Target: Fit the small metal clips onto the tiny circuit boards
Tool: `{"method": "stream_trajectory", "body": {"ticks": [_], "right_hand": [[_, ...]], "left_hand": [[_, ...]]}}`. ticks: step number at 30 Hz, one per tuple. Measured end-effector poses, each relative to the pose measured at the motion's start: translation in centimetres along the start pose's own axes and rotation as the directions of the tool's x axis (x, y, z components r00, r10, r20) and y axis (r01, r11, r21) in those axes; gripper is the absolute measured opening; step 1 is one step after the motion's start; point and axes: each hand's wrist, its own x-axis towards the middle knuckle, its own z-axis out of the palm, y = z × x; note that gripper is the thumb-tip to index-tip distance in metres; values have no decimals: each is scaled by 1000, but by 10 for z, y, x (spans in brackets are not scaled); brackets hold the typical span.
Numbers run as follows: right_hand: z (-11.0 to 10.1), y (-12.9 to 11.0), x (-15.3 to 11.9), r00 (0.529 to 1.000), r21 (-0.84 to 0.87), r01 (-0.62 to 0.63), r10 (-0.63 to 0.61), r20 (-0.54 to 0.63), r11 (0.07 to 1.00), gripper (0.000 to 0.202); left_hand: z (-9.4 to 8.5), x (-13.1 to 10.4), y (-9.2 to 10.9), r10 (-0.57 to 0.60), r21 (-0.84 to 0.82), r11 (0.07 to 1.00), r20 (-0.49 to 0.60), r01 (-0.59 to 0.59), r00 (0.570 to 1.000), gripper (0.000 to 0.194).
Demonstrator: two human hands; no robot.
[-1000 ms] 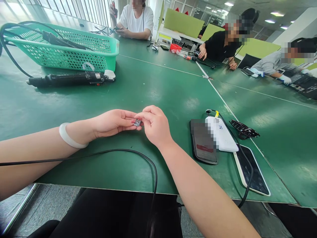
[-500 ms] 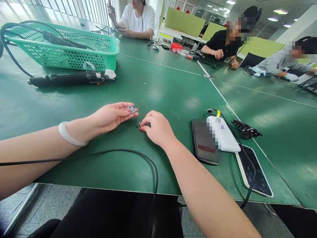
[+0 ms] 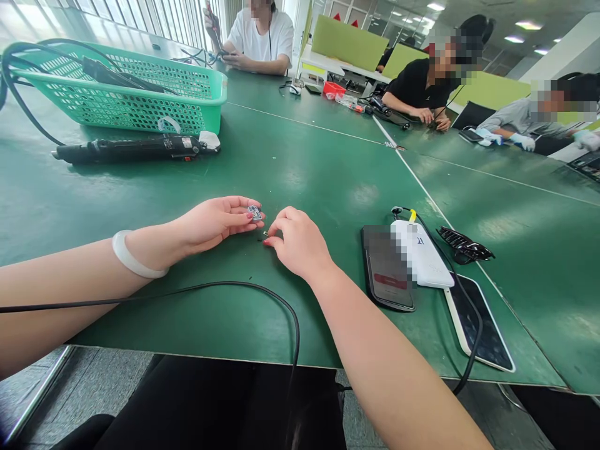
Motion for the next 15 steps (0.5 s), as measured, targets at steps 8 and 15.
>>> {"method": "stream_trajectory", "body": {"ticks": [8,15], "right_hand": [[7,2,3,999,-101,32,-29,27,994,18],[4,5,2,999,-13,47,-47,5,999,15]], "left_hand": [[4,-3,4,-28,53,998,0,28,1000,17],[3,-2,3,-35,53,998,7,35,999,16]]}}
